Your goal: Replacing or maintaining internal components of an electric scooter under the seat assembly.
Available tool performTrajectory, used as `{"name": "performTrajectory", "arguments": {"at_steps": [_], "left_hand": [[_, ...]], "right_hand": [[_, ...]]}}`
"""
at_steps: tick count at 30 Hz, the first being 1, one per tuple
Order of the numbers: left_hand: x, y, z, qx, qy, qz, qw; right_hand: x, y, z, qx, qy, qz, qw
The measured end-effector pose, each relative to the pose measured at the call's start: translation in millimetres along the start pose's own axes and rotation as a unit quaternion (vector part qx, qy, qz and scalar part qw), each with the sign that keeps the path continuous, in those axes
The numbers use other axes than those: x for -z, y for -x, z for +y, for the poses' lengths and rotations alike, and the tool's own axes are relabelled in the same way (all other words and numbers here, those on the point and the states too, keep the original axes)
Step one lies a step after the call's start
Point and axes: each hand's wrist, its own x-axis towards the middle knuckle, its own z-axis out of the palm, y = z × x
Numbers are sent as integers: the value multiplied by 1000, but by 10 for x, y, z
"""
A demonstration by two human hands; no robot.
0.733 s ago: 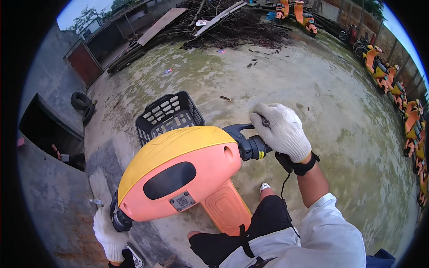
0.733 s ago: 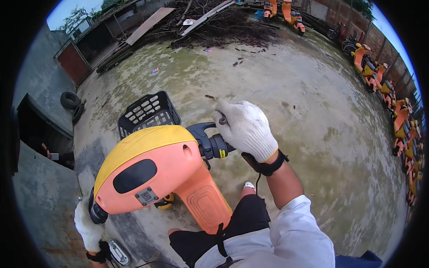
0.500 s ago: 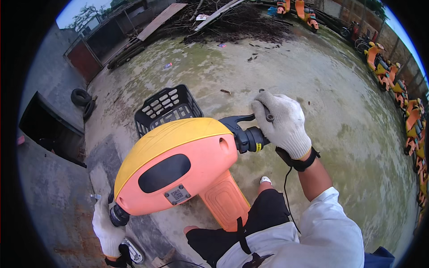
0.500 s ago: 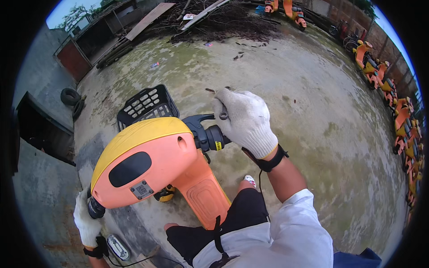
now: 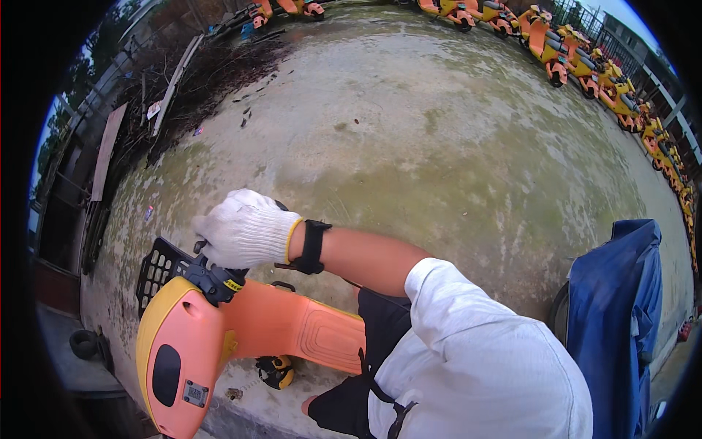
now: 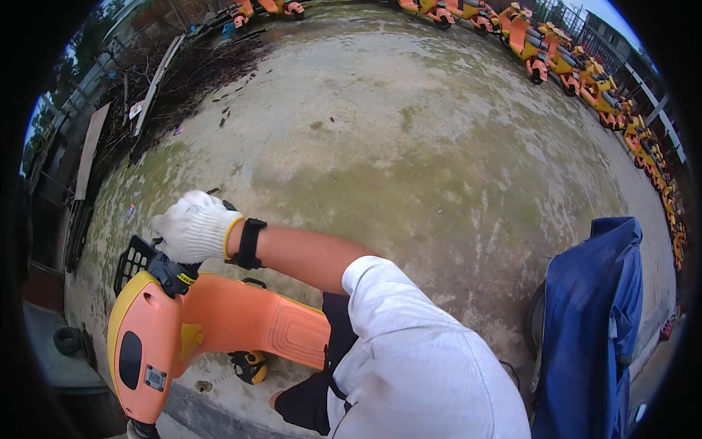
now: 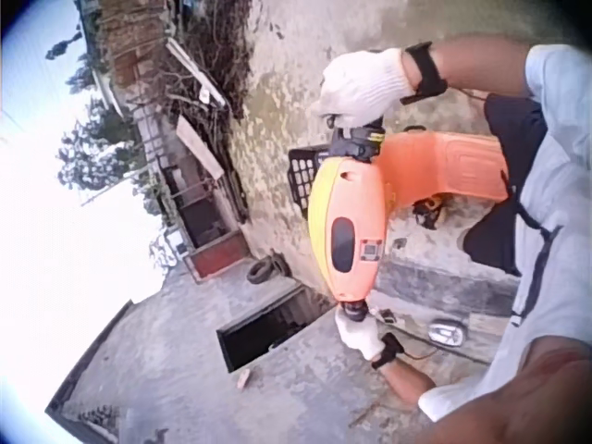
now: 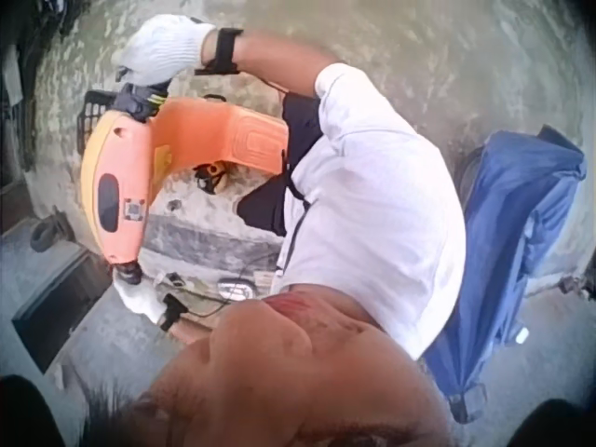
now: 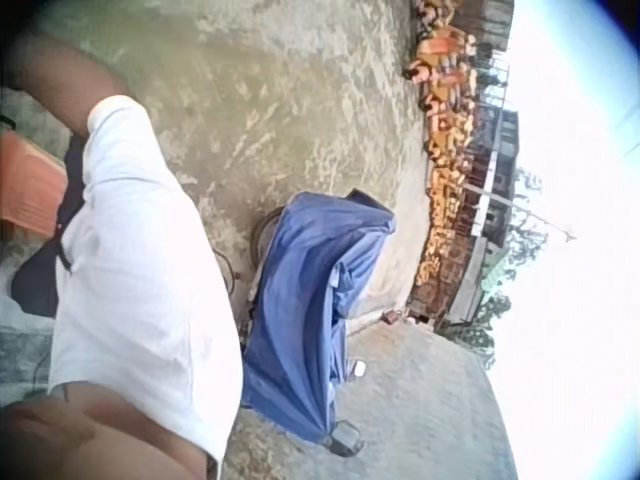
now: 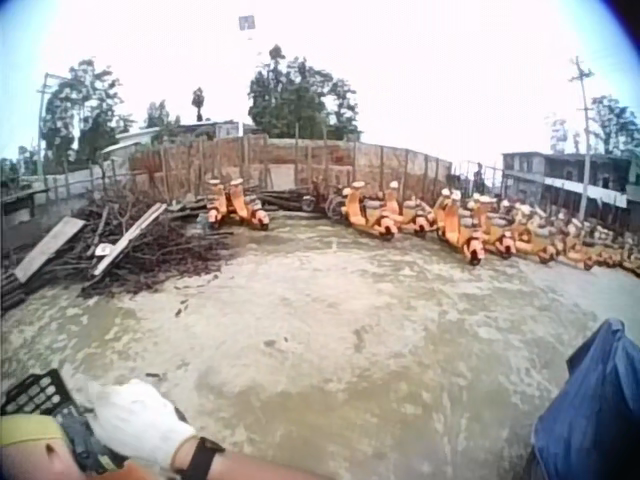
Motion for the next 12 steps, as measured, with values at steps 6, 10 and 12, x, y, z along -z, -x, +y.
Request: {"name": "performTrajectory", "arguments": {"at_steps": [6,10,12], "left_hand": [[-248,-333,-77,-10,169,39,985],[-248,-401,-196,-33,159,46,986],[-249,-432,-251,-78,86,89,989]], "right_hand": [[-11,267,-65,-17,16,33,999],[46,444,-190,-2,10,51,999],[-49,389,-305,19,-10,41,999]]}}
